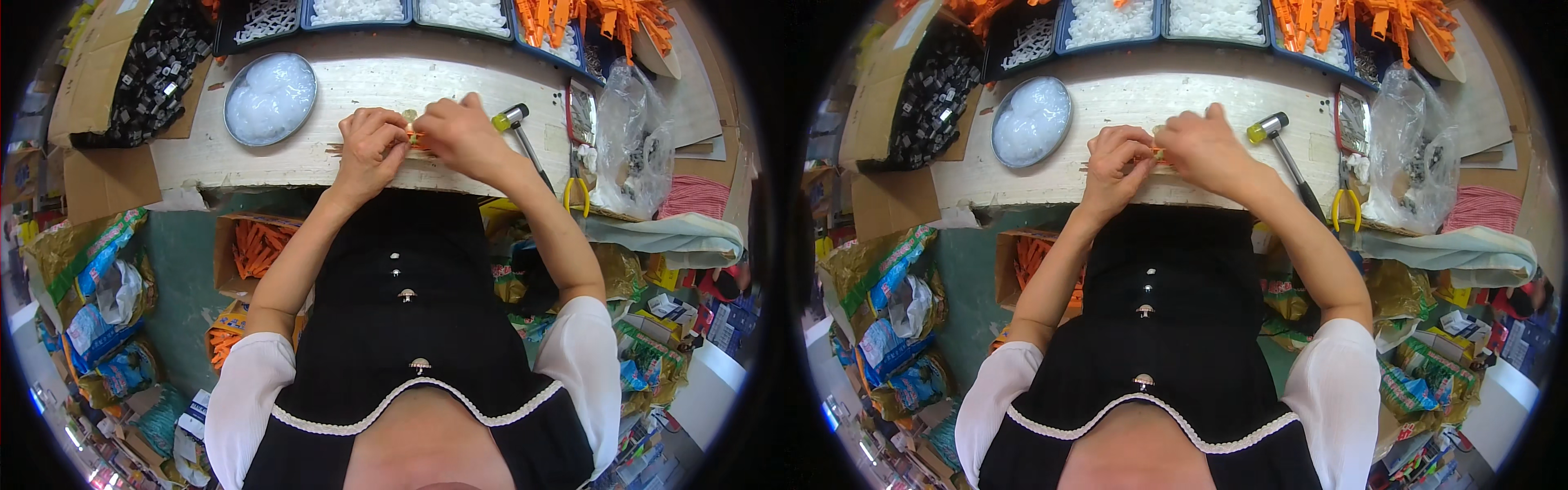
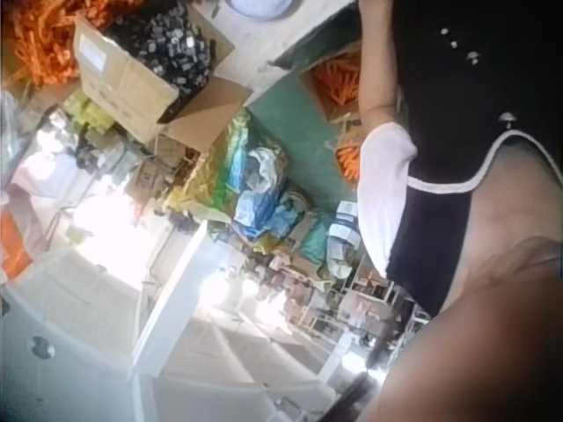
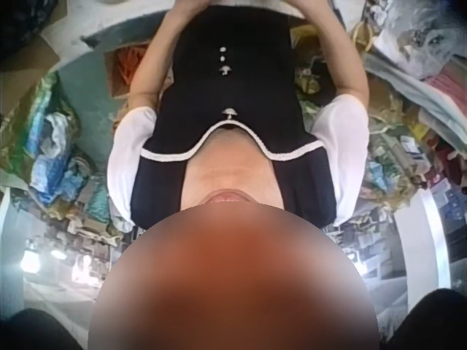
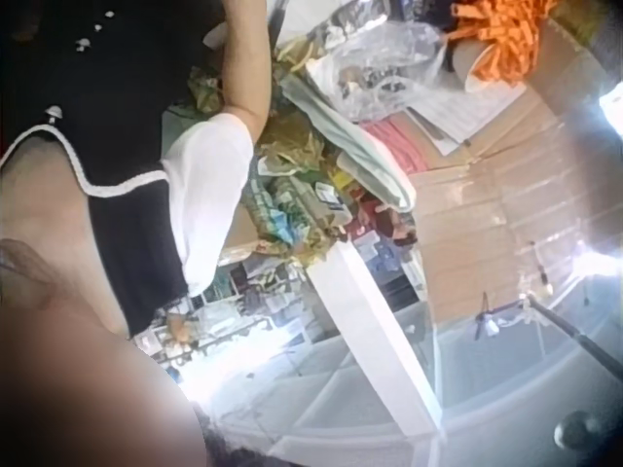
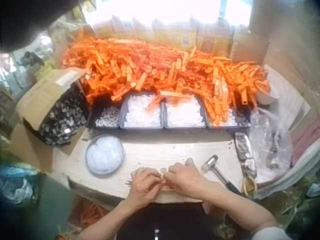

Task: Assembling small orange plastic toy gun components at a workbench, using a small hammer.

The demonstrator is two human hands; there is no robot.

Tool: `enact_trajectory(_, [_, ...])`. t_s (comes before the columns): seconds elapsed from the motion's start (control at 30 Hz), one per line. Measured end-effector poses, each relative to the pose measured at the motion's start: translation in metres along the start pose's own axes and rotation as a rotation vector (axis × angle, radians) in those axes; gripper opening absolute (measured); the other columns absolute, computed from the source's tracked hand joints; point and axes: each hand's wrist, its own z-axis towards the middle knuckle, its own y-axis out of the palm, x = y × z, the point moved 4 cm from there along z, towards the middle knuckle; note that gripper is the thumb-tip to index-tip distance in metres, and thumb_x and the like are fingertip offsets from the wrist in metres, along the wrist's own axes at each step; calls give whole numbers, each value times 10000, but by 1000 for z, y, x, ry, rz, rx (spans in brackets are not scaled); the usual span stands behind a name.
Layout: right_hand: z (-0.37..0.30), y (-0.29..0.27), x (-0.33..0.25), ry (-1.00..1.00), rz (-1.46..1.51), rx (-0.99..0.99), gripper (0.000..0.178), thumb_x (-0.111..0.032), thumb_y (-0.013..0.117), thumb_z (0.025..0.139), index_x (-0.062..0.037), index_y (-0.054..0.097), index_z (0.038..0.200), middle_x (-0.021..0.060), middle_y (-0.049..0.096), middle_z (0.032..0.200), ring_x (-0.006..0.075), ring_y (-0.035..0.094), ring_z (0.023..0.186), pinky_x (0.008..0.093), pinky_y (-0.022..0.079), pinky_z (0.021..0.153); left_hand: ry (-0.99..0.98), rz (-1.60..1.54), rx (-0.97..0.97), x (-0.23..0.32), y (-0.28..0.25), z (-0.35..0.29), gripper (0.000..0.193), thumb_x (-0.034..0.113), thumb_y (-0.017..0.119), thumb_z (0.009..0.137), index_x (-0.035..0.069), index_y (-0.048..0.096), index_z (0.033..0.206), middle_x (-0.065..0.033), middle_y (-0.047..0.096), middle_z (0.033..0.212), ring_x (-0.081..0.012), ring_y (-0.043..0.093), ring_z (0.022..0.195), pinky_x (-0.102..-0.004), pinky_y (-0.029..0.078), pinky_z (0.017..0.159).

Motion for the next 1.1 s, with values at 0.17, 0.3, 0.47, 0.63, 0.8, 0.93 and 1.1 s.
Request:
enact_trajectory(0.17, [-68,-78,78,409,57,375,138,-38,599,769,-34,610,907,95,611,843,216,583,721,287,454,629,-63,24,-34,2,-4,4,114,87,649,674,91,619,784,18,554,895,-181,454,914,-349,268,816])
enact_trajectory(0.3, [-188,-152,158,883,-568,484,208,-196,514,837,-47,614,943,155,613,910,301,597,820,370,457,695,-24,113,-151,0,1,11,154,130,689,663,134,666,815,17,545,888,-177,440,887,-340,257,801])
enact_trajectory(0.47, [-301,-148,241,1351,-792,-279,247,-218,462,809,-63,623,915,190,604,968,365,582,880,470,456,744,25,162,-203,1,2,15,105,130,688,665,141,664,767,13,535,872,-179,445,875,-349,267,788])
enact_trajectory(0.63, [-276,-118,233,1124,-782,-254,264,-153,432,800,-57,562,1009,195,587,1000,373,556,944,479,414,833,90,139,-256,2,-6,14,156,197,683,699,148,652,845,-32,533,932,-211,459,914,-366,293,811])
enact_trajectory(0.8, [-303,-107,265,1167,-634,-314,278,-89,414,793,-18,511,1043,208,572,1019,365,527,997,451,381,874,10,488,40,-67,-74,88,211,225,687,700,124,660,883,-58,584,895,-225,508,927,-370,364,795])
enact_trajectory(0.93, [-294,-111,269,1175,-570,-277,263,-91,415,791,-1,525,1012,238,567,1008,391,526,972,446,405,829,-507,605,-120,-168,-125,148,215,234,648,706,112,666,882,-148,622,970,-309,593,913,-402,471,786])
enact_trajectory(1.1, [-292,-113,265,1186,-259,-215,266,-95,420,772,32,533,977,286,565,950,441,530,910,455,420,762,-538,673,-318,-215,-104,166,302,230,674,654,76,646,912,-185,613,978,-336,580,944,-419,462,813])
